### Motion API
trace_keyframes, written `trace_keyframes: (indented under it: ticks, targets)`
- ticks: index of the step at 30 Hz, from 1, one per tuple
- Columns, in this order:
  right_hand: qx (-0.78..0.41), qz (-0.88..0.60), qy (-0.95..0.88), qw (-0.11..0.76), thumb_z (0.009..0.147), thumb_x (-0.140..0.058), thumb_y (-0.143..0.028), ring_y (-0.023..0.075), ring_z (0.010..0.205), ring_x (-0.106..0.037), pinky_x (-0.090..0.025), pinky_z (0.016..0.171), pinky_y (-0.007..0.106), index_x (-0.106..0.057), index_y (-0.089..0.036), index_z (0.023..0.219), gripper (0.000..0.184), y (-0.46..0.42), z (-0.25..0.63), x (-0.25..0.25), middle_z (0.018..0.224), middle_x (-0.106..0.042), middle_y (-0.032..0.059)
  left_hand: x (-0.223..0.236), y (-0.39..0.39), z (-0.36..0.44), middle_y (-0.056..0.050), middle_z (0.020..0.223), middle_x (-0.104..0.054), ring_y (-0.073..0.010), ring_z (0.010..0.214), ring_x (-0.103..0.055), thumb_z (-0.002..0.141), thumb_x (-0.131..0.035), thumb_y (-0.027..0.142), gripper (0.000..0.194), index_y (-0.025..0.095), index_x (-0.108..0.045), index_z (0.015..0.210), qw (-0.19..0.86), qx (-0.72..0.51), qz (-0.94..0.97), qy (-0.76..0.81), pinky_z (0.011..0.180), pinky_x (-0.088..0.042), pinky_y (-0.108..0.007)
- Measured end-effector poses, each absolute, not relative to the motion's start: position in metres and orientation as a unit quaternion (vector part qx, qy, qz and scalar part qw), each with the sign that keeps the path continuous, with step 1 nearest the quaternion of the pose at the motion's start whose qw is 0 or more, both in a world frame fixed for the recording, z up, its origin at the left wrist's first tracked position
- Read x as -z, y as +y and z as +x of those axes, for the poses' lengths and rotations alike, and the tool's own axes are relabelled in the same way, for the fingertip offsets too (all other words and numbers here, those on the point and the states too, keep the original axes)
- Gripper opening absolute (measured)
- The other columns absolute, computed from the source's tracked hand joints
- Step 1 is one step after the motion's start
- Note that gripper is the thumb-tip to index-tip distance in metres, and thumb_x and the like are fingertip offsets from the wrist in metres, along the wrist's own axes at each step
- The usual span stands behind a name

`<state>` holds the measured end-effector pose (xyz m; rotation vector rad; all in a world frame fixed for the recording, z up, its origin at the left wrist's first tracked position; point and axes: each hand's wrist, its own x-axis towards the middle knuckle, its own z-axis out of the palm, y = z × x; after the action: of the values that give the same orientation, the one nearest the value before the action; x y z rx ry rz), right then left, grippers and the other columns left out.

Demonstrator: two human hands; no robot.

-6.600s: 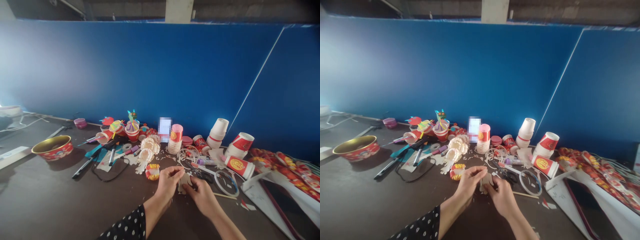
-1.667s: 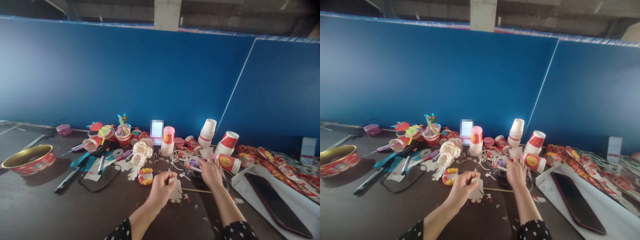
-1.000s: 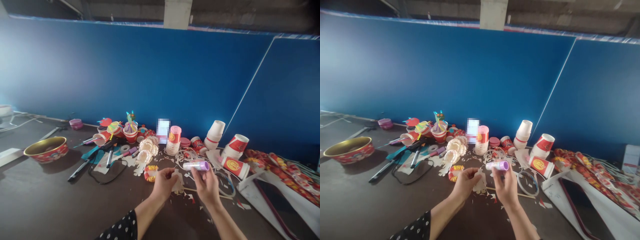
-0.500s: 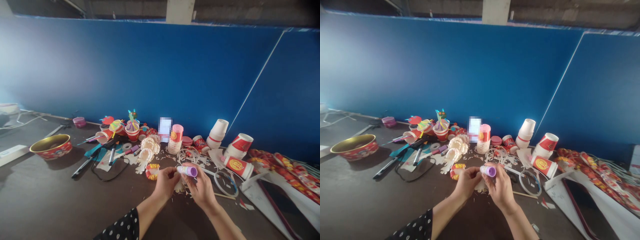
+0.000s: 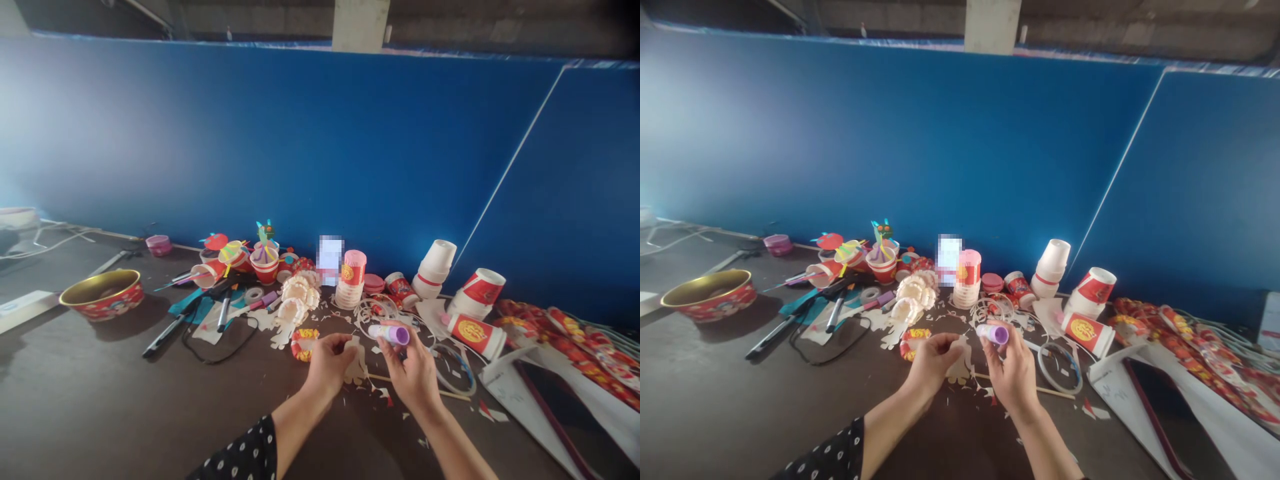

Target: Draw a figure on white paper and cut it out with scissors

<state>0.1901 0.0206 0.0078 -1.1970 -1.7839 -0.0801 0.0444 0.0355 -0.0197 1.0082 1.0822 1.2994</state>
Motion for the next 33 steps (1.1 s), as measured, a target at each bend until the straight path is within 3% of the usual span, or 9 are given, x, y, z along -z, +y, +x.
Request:
trace_keyframes:
  ticks: [7,12,18,24,30,33]
  targets:
    - [0.017,-0.424,-0.795,0.434,0.084,-0.046,-0.028,0.0232,0.088,-0.059,-0.047,0.079,0.035,-0.051,-0.018,0.103,0.021,0.014,0.18,-0.009,0.094,-0.063,0.0103,0.013,0.032,0.045,-0.002,0.056,-0.061,-0.0091,0.048,-0.046,0.058,-0.063,0.024,0.02,0.009,-0.065,0.071,0.524,-0.538,0.468,0.466,0.047,-0.035,-0.021]
    - [0.018,-0.447,-0.777,0.443,0.084,-0.047,-0.028,0.0229,0.086,-0.059,-0.047,0.075,0.035,-0.052,-0.018,0.101,0.021,0.019,0.185,-0.006,0.093,-0.063,0.0106,0.014,0.032,0.044,-0.001,0.056,-0.061,-0.0099,0.049,-0.049,0.055,-0.066,0.026,0.022,0.01,-0.064,0.07,0.544,-0.55,0.436,0.461,0.048,-0.037,-0.021]
    - [0.029,-0.481,-0.748,0.457,0.084,-0.047,-0.03,0.0167,0.057,-0.057,-0.049,0.059,0.03,-0.053,-0.017,0.099,0.021,0.021,0.189,-0.006,0.09,-0.064,0.0102,0.019,0.034,0.043,-0.001,0.054,-0.059,-0.0098,0.047,-0.049,0.052,-0.069,0.028,0.027,0.01,-0.063,0.072,0.56,-0.555,0.411,0.457,0.047,-0.037,-0.021]
    - [0.035,-0.418,-0.799,0.432,0.085,-0.044,-0.027,0.0227,0.087,-0.06,-0.048,0.077,0.035,-0.051,-0.019,0.103,0.021,0.014,0.18,-0.01,0.093,-0.064,0.0103,0.016,0.034,0.044,-0.002,0.058,-0.061,-0.0099,0.051,-0.049,0.058,-0.065,0.027,0.021,0.01,-0.065,0.071,0.525,-0.546,0.457,0.465,0.049,-0.036,-0.021]
    - [0.018,-0.445,-0.785,0.43,0.084,-0.047,-0.027,0.0225,0.086,-0.06,-0.048,0.075,0.034,-0.051,-0.018,0.102,0.02,0.018,0.184,-0.006,0.093,-0.064,0.01,0.017,0.033,0.043,-0.001,0.057,-0.06,-0.0095,0.049,-0.048,0.058,-0.066,0.03,0.026,0.01,-0.063,0.073,0.547,-0.546,0.443,0.455,0.048,-0.036,-0.021]
    - [0.021,-0.471,-0.761,0.445,0.084,-0.047,-0.03,0.021,0.074,-0.061,-0.05,0.067,0.032,-0.053,-0.017,0.101,0.022,0.021,0.187,-0.004,0.091,-0.064,0.0107,0.018,0.033,0.042,-0.002,0.058,-0.06,-0.0107,0.05,-0.05,0.055,-0.068,0.031,0.03,0.01,-0.062,0.075,0.566,-0.547,0.419,0.452,0.049,-0.038,-0.022]
